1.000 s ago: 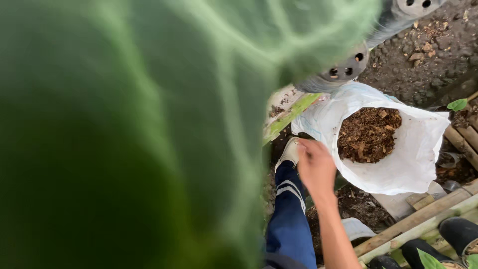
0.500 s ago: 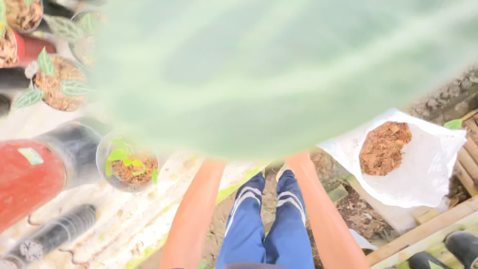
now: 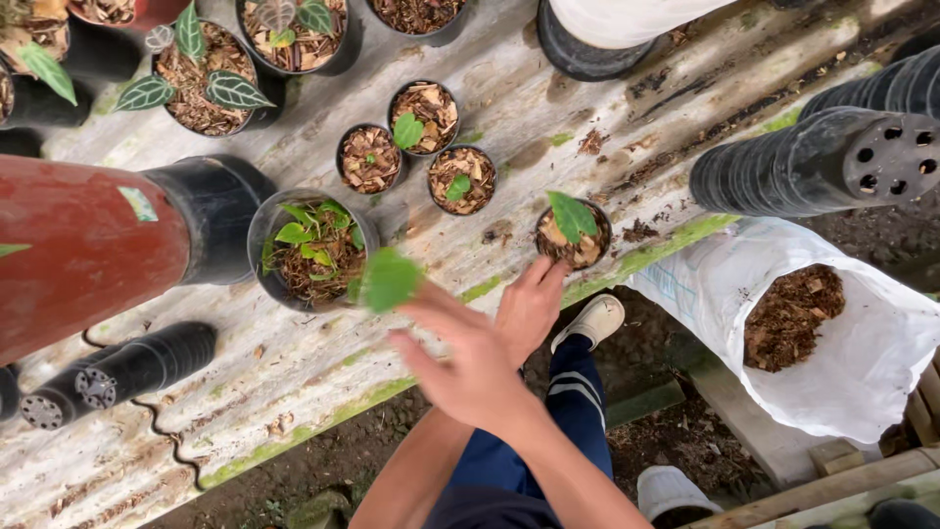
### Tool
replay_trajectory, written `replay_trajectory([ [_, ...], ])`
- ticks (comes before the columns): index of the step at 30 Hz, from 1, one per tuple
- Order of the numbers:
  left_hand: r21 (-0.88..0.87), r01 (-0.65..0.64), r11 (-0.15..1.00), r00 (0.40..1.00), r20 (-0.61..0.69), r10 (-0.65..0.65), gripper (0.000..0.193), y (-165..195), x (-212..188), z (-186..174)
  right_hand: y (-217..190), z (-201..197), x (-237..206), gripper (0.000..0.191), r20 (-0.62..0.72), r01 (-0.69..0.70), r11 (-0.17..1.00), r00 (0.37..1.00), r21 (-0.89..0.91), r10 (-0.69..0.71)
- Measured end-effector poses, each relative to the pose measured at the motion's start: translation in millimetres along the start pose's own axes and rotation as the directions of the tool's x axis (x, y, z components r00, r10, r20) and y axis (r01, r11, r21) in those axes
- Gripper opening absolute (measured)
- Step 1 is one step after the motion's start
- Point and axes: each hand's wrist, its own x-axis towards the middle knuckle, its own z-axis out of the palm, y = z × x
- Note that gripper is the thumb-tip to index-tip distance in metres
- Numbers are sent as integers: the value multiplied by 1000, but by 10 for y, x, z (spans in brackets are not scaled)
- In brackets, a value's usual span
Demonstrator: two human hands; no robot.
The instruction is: The person fills small black nursery pots with wood-chip growing media from a large white sack, places a seedling into each pot, presses media around it, and sets the potted seedlings on the bench. At the end they stack the empty pots together on the bench.
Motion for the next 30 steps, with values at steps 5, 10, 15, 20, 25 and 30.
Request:
replay_trajectory([
  [5, -184, 75, 980, 996, -36, -83, 19, 198, -276, -183, 85, 103, -34, 30, 37, 2, 996, 999, -88, 2],
  [10, -198, -120, 973, 992, -68, 108, 23, 412, -346, -329, 301, -883, -946, 15, -535, -237, 971, 826, -43, 178],
  [15, -471, 52, 881, 994, 113, 2, 14, 1031, -299, -89, 724, -2032, -1594, 25, -788, -405, 903, 505, 144, 352],
  [20, -564, 11, 826, 960, 236, 148, 12, 1700, -267, 297, 1017, -2656, -2153, 58, -579, -226, 715, 452, 661, 678],
  [25, -599, 102, 794, 878, 429, 211, 9, 2349, -256, 896, 1157, -3006, -2803, 65, -489, 143, 498, 541, 855, 684],
  [30, -576, 240, 782, 831, 538, 140, 22, 2819, -177, 1657, 1267, -3510, -3305, 64, -712, 265, 665, 355, 698, 606],
])
